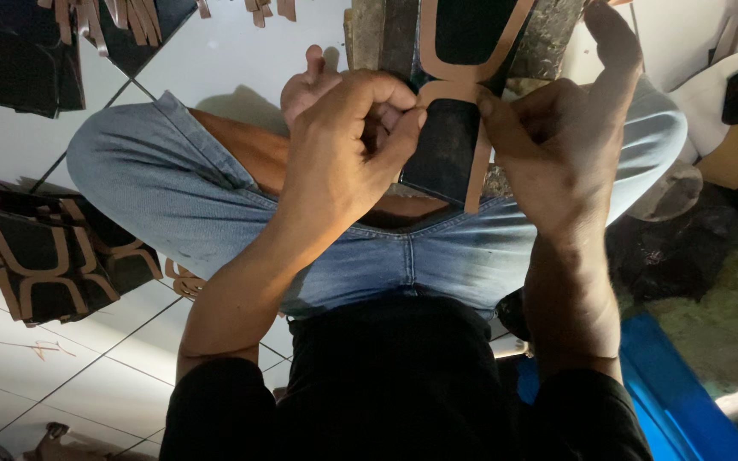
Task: The person sits on the floor and assembles small leather goods by applying glue to black leather pieces and attaching brown leather strips. They repeatedly pick up pieces, apply adhesive, and press the strips onto the leather, stacking the finished items.
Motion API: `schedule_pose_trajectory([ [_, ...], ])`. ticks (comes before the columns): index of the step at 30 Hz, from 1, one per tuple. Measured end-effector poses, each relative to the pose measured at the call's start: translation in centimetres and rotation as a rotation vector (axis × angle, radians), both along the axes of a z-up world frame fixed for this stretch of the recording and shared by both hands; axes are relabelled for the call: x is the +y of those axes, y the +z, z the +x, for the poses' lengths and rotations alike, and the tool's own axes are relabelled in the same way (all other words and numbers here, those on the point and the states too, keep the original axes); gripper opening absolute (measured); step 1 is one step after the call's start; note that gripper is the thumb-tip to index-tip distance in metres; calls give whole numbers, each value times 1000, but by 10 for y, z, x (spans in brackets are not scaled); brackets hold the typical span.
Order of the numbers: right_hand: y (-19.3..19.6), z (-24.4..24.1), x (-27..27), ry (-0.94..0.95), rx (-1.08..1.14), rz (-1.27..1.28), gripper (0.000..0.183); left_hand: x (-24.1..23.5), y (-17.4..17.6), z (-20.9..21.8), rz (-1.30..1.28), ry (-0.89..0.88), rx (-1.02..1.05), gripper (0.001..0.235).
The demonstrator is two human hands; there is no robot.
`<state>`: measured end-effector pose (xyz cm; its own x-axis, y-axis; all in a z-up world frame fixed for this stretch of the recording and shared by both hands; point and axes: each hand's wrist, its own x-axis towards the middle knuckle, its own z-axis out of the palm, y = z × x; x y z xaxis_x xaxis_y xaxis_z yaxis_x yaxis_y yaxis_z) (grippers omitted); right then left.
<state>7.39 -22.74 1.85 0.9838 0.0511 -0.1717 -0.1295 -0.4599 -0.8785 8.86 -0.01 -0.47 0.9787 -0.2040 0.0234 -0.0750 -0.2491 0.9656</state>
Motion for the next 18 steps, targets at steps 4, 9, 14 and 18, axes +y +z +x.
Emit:
schedule_pose_trajectory([
  [4, 2, -2, -1, 29, -23, -28, 81, 0, 0, 1, 2, -2, -2, 15],
  [9, 2, -1, -1, 39, -119, -287, 88, 2, 0, 0, 46, -2, -33, 16],
  [14, -3, 4, 2, 86, -200, -311, 87, 1, 2, 2, 69, -1, -66, 18],
  [18, -8, 6, 3, 117, -228, -340, 89, 0, 4, 3, 31, 9, -27, 17],
])
